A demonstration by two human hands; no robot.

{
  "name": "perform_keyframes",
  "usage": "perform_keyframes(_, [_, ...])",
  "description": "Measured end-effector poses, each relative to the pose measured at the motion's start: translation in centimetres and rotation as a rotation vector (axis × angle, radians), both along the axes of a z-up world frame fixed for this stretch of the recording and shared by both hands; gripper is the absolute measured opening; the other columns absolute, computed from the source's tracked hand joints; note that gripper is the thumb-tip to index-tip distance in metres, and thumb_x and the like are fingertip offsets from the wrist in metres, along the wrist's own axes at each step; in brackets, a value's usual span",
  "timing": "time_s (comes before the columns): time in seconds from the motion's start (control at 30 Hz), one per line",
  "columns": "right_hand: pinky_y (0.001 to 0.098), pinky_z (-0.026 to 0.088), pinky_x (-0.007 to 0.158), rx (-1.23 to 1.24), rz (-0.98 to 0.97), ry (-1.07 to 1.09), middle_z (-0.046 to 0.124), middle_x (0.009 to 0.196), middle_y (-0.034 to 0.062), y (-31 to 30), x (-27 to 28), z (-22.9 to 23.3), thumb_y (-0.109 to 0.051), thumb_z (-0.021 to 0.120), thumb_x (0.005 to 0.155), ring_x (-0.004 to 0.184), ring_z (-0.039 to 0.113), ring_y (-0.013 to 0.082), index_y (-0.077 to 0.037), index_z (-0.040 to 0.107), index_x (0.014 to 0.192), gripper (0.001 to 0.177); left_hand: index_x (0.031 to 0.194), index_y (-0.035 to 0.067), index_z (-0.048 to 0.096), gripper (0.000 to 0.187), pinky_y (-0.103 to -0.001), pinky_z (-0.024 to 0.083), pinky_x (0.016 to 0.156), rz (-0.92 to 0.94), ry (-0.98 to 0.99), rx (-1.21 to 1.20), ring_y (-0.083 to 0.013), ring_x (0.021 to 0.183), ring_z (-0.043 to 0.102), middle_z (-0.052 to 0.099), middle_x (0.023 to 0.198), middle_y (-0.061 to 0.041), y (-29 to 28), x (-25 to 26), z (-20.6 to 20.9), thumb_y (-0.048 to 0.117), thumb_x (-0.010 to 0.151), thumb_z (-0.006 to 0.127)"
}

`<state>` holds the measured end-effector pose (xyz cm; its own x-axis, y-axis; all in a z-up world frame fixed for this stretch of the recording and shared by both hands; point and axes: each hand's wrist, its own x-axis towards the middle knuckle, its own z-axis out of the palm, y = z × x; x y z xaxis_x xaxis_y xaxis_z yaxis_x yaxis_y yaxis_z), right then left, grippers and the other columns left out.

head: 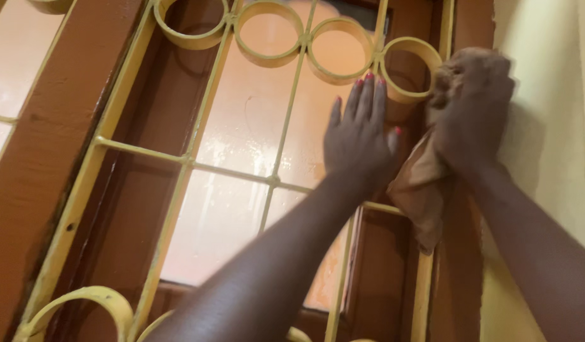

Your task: The person wipes a window with a cloth, moving the cloth across the glass and along the yellow metal security bars. The person uses one hand to hold the cloth and the other to steady the frame while cleaning.

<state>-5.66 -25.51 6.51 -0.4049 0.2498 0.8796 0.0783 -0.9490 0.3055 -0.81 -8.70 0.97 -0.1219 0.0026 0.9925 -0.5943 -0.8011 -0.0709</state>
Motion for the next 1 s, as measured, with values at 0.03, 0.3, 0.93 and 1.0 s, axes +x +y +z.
perform_keyframes(0.03, [0.0527,0.047,0.107,-0.01,-0.05,0.008,0.049,0.138,0.02,-0.8,-0.3,0.8,-0.003,0.051,0.108,0.124,0.052,0.0383,-0.008,0.053,0.135,0.028,0.161,0.005,0.015,0.088,-0.047,0.013,0.125,-0.017,0.023,-0.022,-0.0258,0.158,0.012,0.011,0.171,-0.014,-0.8,-0.3,-0.6,0.047,0.093,0.051])
perform_keyframes(0.3, [0.056,0.036,0.115,-0.113,-0.358,-0.143,0.039,0.149,0.0278,-2.7,1.4,2.5,-0.021,0.065,0.108,0.141,0.041,0.0478,0.007,0.048,0.141,0.047,0.161,0.003,0.014,0.098,-0.05,0.012,0.126,0.045,0.04,-0.016,-0.0229,0.159,0.007,0.008,0.171,-0.012,-1.1,-0.6,-0.8,0.04,0.083,0.061])
perform_keyframes(0.93, [0.0547,0.036,0.118,0.045,-0.177,-0.091,0.045,0.15,0.0205,0.8,-0.5,-11.9,-0.014,0.075,0.098,0.139,0.042,0.043,-0.004,0.052,0.141,0.049,0.162,0.004,0.016,0.089,-0.049,0.015,0.127,0.126,0.0,-0.058,-0.0241,0.158,0.016,0.016,0.171,-0.012,-0.9,-1.3,-7.3,0.038,0.091,0.055])
perform_keyframes(1.0, [0.0545,0.035,0.118,0.046,-0.15,-0.08,0.046,0.15,0.0198,0.9,-0.7,-12.9,-0.014,0.075,0.098,0.139,0.042,0.043,-0.005,0.052,0.142,0.05,0.162,0.003,0.017,0.081,-0.049,0.016,0.127,0.135,-0.023,-0.061,-0.0238,0.158,0.018,0.017,0.17,-0.012,-1.1,-1.2,-8.6,0.039,0.097,0.05])
